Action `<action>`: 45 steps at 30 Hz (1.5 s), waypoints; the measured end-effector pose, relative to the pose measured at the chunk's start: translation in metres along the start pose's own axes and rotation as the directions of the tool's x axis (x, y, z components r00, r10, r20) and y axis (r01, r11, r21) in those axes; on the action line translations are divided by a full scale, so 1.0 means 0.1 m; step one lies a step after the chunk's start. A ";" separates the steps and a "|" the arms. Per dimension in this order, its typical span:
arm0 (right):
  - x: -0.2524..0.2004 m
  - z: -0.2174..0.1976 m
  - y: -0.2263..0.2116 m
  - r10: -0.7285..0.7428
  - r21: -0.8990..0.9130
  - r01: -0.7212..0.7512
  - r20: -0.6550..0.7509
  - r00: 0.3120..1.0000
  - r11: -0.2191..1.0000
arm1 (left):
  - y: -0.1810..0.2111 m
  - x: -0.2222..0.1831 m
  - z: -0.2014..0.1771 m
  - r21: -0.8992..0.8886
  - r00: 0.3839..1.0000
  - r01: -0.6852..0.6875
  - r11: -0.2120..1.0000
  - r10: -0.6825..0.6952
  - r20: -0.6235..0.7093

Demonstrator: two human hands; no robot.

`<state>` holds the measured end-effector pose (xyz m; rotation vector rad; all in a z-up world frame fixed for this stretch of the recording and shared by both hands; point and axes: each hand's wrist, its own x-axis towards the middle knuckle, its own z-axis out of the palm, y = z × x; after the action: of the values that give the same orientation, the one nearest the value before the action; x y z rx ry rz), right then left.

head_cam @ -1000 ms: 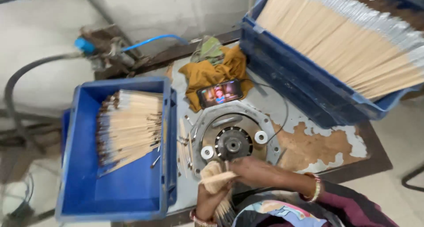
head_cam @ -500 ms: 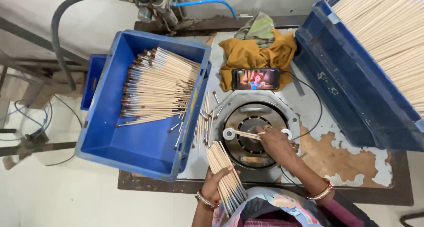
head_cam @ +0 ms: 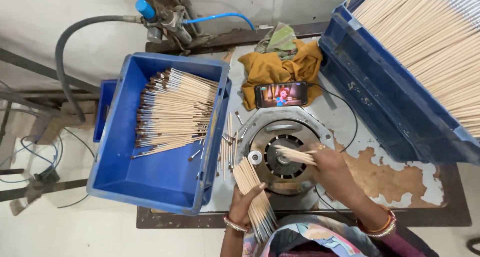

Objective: Operating a machine to process or coat bundles of agarbatti sticks.

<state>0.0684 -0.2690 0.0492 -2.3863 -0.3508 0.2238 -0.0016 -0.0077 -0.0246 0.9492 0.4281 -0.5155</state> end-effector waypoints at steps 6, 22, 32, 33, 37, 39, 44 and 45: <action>0.24 0.26 0.15 -0.017 -0.283 0.017 -0.001 1.000 0.959 | -0.01 -0.08 0.01 -0.283 0.969 0.128 0.951 -0.180 -0.167; -0.17 -0.10 -0.09 -0.141 0.057 0.136 0.109 0.984 0.989 | 0.20 -0.04 0.20 0.059 0.974 -0.126 0.990 0.113 0.198; 0.26 0.27 0.09 0.117 -0.289 -0.079 0.115 0.986 0.954 | -0.22 -0.06 -0.11 -0.242 0.968 0.036 0.970 -0.095 -0.234; 0.28 0.34 0.16 0.084 -0.272 -0.054 0.099 0.992 0.961 | -0.27 -0.04 -0.15 -0.253 0.976 0.069 0.965 -0.118 -0.184; 0.23 0.38 0.21 -0.030 -0.162 0.034 0.031 0.999 0.986 | -0.24 -0.03 -0.16 -0.136 0.996 0.045 0.990 -0.055 -0.074; 0.13 0.17 -0.15 -0.044 -0.062 0.043 -0.012 0.999 0.997 | -0.11 -0.14 0.01 -0.071 0.998 -0.018 0.997 0.013 -0.062; -0.04 0.10 -0.34 -0.091 0.209 0.065 0.116 0.989 0.976 | 0.06 -0.06 0.11 0.334 0.913 -0.400 0.854 0.341 0.224; -0.06 0.02 -0.36 -0.087 0.217 0.052 0.159 0.983 0.975 | 0.08 -0.05 0.09 0.306 0.934 -0.334 0.892 0.270 0.233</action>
<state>0.0551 -0.2444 0.0726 -2.1465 -0.4647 0.4103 0.0007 -0.0107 -0.0119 1.2656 0.0139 -0.3910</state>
